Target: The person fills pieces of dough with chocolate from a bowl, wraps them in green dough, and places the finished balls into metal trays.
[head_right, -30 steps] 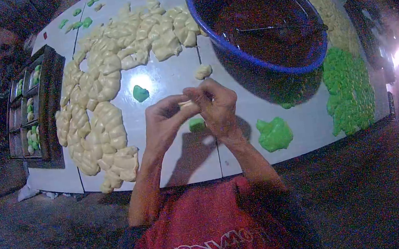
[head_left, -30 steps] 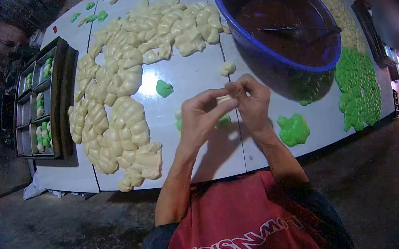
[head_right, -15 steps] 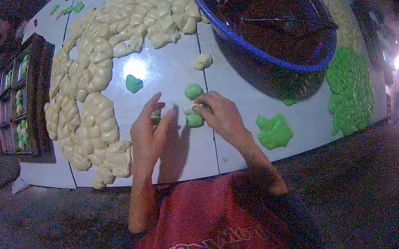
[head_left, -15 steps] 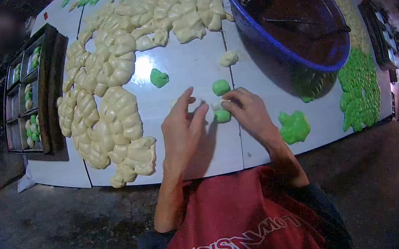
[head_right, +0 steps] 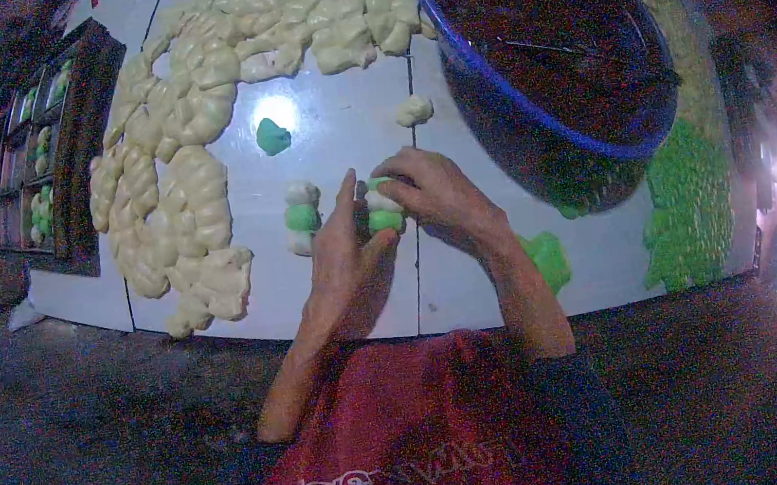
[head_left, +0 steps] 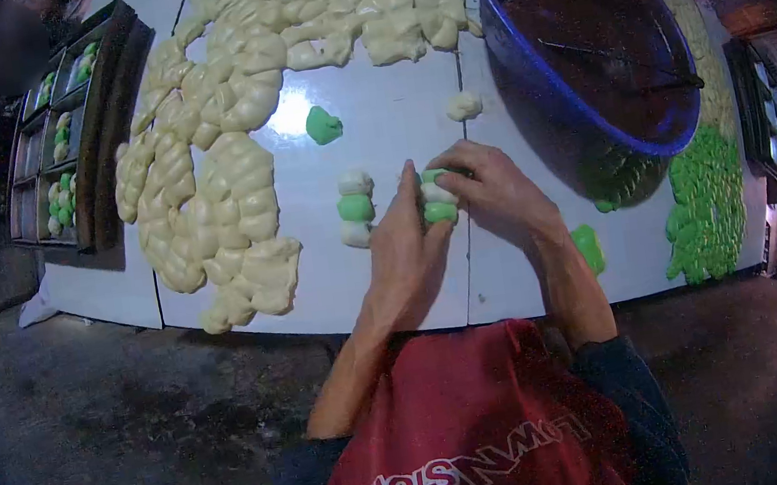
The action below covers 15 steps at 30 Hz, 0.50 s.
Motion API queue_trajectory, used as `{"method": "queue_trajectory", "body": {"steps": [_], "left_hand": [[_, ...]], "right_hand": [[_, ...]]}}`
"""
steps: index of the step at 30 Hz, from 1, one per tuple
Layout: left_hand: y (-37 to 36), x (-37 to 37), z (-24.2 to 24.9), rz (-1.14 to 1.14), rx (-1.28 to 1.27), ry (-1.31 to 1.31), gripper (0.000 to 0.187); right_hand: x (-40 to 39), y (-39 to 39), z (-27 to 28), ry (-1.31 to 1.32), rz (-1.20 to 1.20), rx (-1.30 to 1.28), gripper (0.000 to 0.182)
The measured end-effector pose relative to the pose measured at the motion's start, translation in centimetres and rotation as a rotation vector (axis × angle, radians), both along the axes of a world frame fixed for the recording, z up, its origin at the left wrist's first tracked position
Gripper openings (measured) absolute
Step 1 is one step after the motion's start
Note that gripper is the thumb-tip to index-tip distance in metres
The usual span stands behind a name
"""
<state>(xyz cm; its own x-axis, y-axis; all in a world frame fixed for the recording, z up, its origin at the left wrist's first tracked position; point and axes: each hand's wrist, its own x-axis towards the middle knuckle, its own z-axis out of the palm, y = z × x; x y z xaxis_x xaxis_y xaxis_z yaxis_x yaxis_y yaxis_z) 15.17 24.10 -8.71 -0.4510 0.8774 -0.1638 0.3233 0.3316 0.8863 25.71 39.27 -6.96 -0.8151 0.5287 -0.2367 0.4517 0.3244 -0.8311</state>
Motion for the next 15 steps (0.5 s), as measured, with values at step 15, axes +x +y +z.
{"method": "queue_trajectory", "body": {"steps": [15], "left_hand": [[-1.5,-9.9,2.6,-0.472,-0.263,0.625,0.069]], "right_hand": [[0.3,-2.5,0.2,-0.074,0.284,0.525,0.054]]}}
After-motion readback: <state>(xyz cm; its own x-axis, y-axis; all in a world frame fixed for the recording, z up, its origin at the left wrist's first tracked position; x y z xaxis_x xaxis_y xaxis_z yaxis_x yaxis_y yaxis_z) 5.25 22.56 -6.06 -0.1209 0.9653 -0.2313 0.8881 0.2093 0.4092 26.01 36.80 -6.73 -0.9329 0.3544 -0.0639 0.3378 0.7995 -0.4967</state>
